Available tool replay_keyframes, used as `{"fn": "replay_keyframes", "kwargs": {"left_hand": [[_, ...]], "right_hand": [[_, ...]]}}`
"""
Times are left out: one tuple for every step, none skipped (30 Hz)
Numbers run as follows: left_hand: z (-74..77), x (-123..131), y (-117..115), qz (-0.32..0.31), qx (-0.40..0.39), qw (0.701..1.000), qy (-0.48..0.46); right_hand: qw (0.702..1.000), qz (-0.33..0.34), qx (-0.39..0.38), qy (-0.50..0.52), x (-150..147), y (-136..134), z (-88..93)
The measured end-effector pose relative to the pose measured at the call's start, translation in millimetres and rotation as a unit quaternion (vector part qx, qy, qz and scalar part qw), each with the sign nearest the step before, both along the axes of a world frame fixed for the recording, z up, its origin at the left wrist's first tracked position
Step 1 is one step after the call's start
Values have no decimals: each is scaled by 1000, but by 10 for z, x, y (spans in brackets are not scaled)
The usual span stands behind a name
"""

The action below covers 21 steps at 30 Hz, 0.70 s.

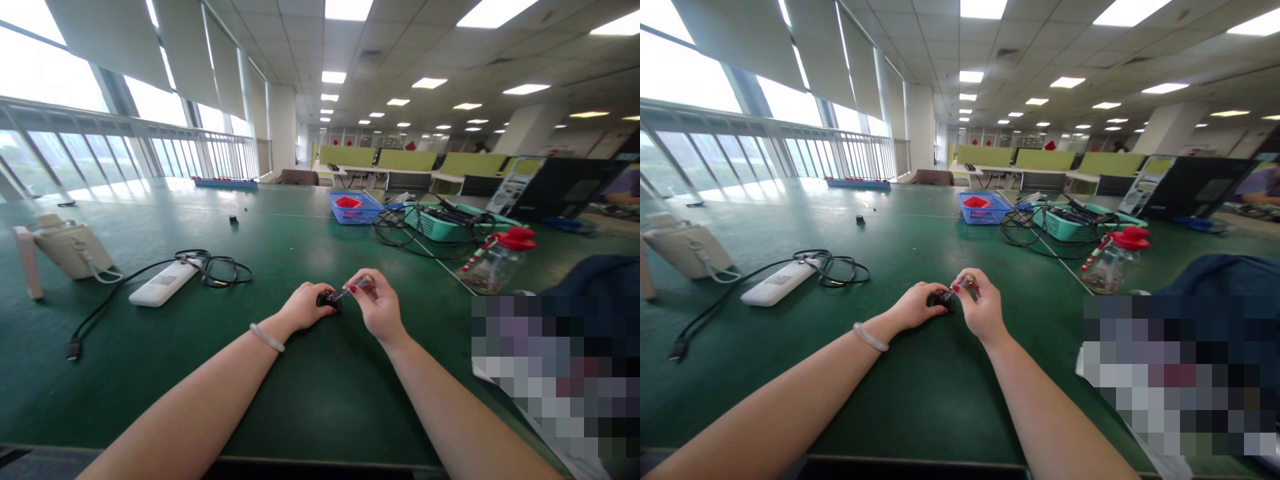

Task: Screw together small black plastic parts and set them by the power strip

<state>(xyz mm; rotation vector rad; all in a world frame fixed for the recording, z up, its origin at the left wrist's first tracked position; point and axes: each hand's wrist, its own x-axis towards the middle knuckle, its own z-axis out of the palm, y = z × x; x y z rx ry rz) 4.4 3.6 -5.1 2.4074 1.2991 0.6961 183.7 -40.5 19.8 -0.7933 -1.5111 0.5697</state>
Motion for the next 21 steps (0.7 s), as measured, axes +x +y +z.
{"fn": "replay_keyframes", "kwargs": {"left_hand": [[0,-1,0,0,-2,1000,-1],[2,-2,-2,1,-4,1000,-3],[6,-2,-5,1,-7,1000,-5],[12,-2,-9,2,-10,1000,-7],[18,-2,-13,2,-12,1000,-9],[25,-1,-17,4,-15,1000,-10],[32,0,-20,6,-17,1000,-9],[38,1,-23,8,-18,1000,-8],[44,3,-25,10,-19,1000,-6],[47,5,-26,12,-20,1000,-3],[49,6,-26,13,-20,1000,-2],[49,6,-25,12,-19,1000,-1],[47,5,-24,12,-18,1000,0],[43,4,-22,12,-17,1000,0],[38,3,-19,13,-16,1000,0],[33,1,-16,13,-16,1000,0],[28,-1,-14,13,-16,1000,1],[25,-2,-12,13,-16,1000,2],[23,-2,-12,12,-17,1000,2],[23,-2,-12,9,-18,1000,4],[24,-1,-14,8,-19,1000,6]], "right_hand": [[1000,-5,1,-1,-4,1,-2],[1000,-8,1,2,-6,6,-1],[1000,-11,0,12,-5,14,2],[1000,-12,-2,27,-2,23,9],[999,-12,-3,45,4,33,17],[998,-11,-4,63,12,44,27],[997,-11,-6,77,20,53,38],[996,-11,-9,86,29,60,48],[996,-11,-12,90,37,65,56],[996,-12,-14,91,43,68,63],[996,-14,-15,91,48,68,68],[996,-15,-15,92,51,66,71],[995,-17,-14,93,53,65,71],[995,-19,-13,93,56,64,69],[995,-23,-10,92,60,66,64],[996,-29,-8,89,66,72,56],[996,-37,-5,83,76,80,47],[996,-46,-2,77,87,92,37],[996,-57,0,73,101,105,27],[995,-67,2,72,114,118,19],[994,-76,3,74,125,129,13]]}}
